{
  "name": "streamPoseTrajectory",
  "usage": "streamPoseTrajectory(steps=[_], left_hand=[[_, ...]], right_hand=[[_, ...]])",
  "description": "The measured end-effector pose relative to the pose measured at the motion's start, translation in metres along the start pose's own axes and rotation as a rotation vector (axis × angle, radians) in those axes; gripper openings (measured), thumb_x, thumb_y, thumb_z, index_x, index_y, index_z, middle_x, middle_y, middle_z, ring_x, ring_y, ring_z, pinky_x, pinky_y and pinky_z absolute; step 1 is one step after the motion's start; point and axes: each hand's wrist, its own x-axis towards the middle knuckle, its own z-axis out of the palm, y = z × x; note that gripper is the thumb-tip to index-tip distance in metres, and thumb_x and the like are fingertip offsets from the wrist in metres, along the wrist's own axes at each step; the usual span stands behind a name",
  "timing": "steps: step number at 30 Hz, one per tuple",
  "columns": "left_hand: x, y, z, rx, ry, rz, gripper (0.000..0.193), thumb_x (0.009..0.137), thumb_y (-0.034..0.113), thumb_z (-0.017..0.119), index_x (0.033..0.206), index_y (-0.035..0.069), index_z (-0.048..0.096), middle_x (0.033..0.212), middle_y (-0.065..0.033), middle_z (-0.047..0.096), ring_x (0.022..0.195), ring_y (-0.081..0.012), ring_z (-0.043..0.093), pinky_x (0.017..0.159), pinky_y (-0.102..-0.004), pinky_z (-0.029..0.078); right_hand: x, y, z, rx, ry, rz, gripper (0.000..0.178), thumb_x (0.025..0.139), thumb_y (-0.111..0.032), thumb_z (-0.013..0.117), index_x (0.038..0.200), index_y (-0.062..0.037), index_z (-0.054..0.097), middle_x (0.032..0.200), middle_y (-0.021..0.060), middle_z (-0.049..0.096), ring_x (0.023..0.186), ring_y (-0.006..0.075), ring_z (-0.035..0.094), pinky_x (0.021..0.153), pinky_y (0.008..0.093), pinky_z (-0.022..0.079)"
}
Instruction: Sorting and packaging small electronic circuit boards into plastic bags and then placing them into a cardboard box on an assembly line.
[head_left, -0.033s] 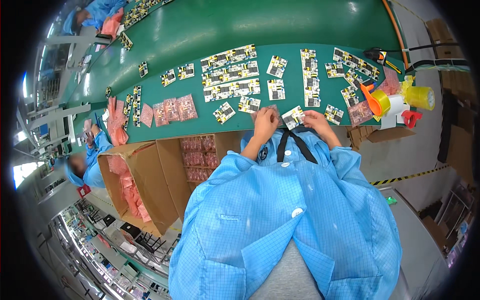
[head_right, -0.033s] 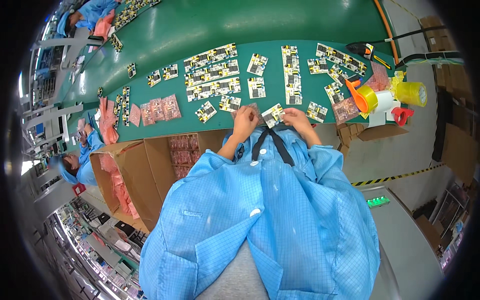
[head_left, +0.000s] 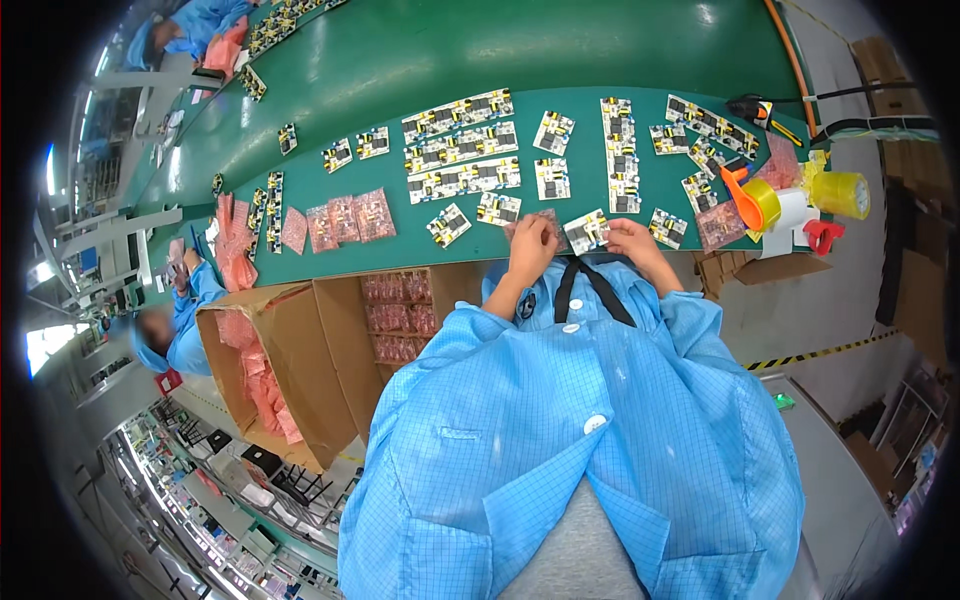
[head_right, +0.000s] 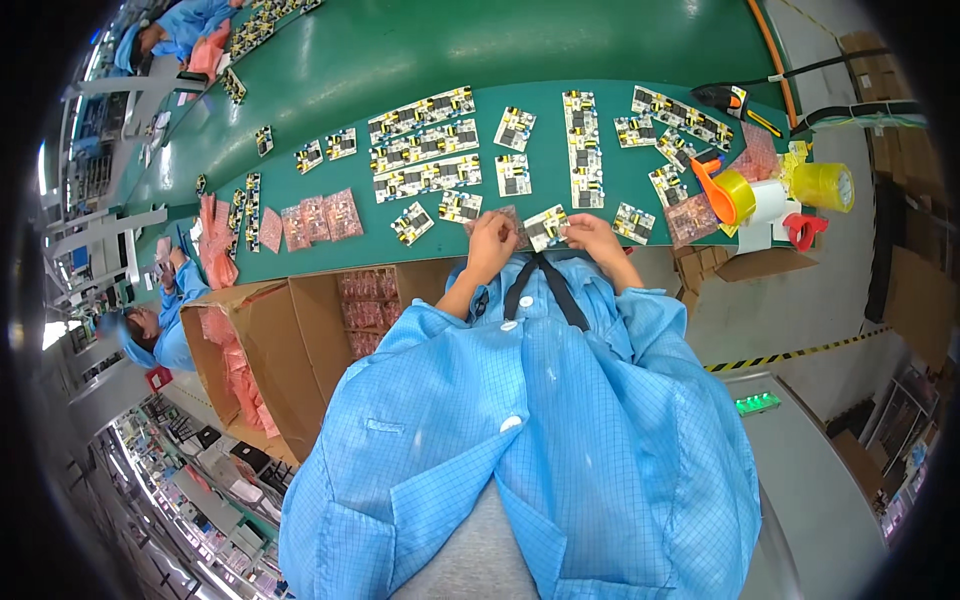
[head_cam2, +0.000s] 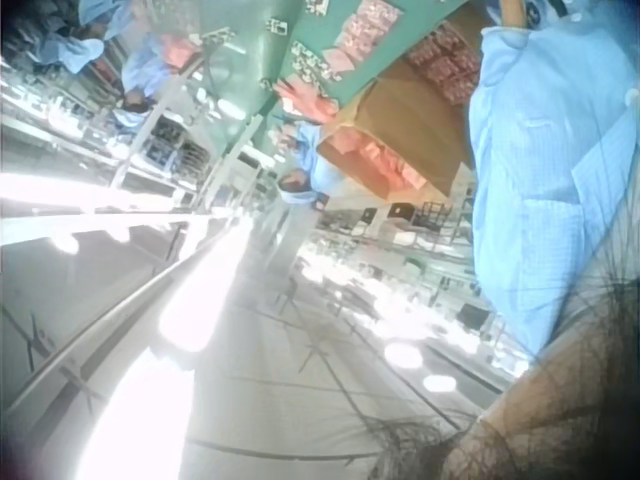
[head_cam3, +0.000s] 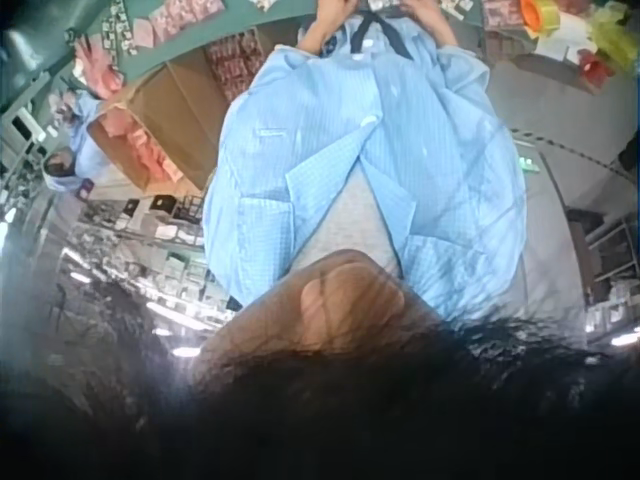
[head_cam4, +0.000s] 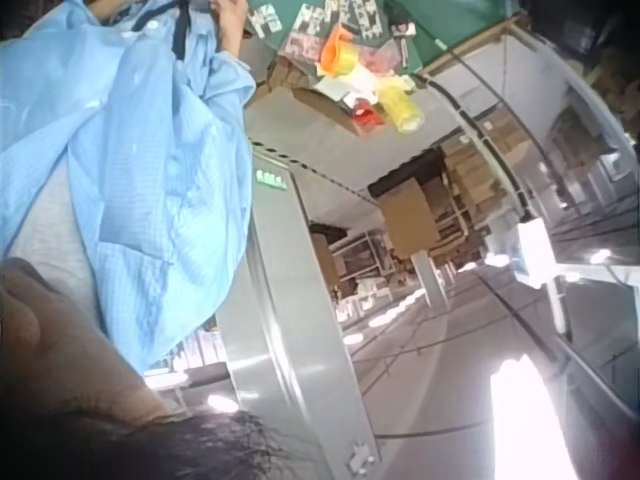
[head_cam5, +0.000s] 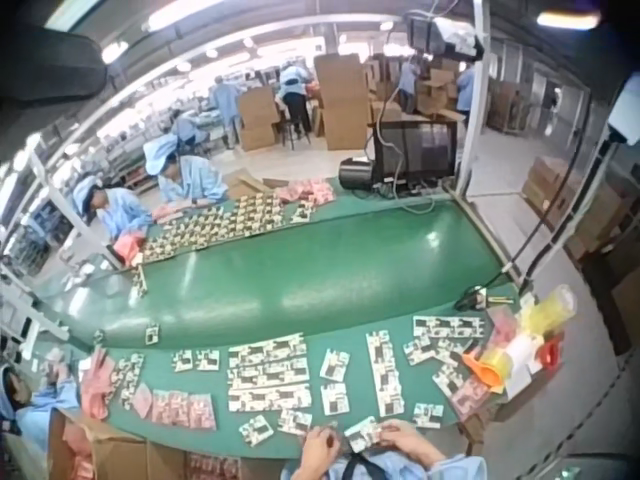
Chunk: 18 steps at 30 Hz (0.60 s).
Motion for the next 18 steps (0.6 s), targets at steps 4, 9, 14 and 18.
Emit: streamPoseTrajectory(steps=[4, 9, 14, 18], left_hand=[[0.000, 0.003, 0.003, -0.244, 0.028, -0.031, 0.005, 0.075, 0.003, 0.062, 0.078, 0.004, 0.058, 0.085, -0.0121, 0.056, 0.073, -0.0282, 0.060, 0.065, -0.0367, 0.050], [0.000, -0.002, 0.005, -0.286, 0.040, -0.016, 0.006, 0.075, 0.003, 0.063, 0.079, 0.003, 0.059, 0.087, -0.0123, 0.056, 0.074, -0.0288, 0.060, 0.065, -0.0366, 0.050], [-0.001, -0.003, 0.007, -0.237, 0.077, 0.029, 0.007, 0.074, 0.004, 0.064, 0.080, 0.003, 0.059, 0.089, -0.0130, 0.057, 0.080, -0.0307, 0.059, 0.070, -0.0374, 0.050], [-0.002, 0.002, 0.006, -0.274, 0.065, 0.013, 0.007, 0.074, 0.004, 0.063, 0.080, 0.003, 0.060, 0.089, -0.0128, 0.056, 0.080, -0.0308, 0.059, 0.070, -0.0370, 0.050]], right_hand=[[0.005, -0.001, 0.003, -0.056, -0.010, -0.062, 0.033, 0.081, -0.011, 0.071, 0.109, 0.0007, 0.057, 0.093, 0.0066, 0.066, 0.080, 0.0121, 0.061, 0.070, 0.0241, 0.050], [0.009, 0.002, 0.009, -0.088, -0.030, -0.100, 0.032, 0.079, -0.008, 0.073, 0.105, 0.0009, 0.058, 0.091, 0.0074, 0.066, 0.079, 0.0128, 0.062, 0.070, 0.0250, 0.051], [0.012, 0.010, 0.006, -0.097, -0.103, -0.131, 0.029, 0.078, -0.007, 0.074, 0.101, 0.0008, 0.059, 0.089, 0.0077, 0.066, 0.079, 0.0132, 0.062, 0.071, 0.0249, 0.051], [0.017, 0.017, 0.003, -0.250, -0.112, -0.165, 0.032, 0.076, -0.006, 0.074, 0.102, 0.0015, 0.058, 0.088, 0.0081, 0.066, 0.080, 0.0132, 0.062, 0.071, 0.0253, 0.051]])
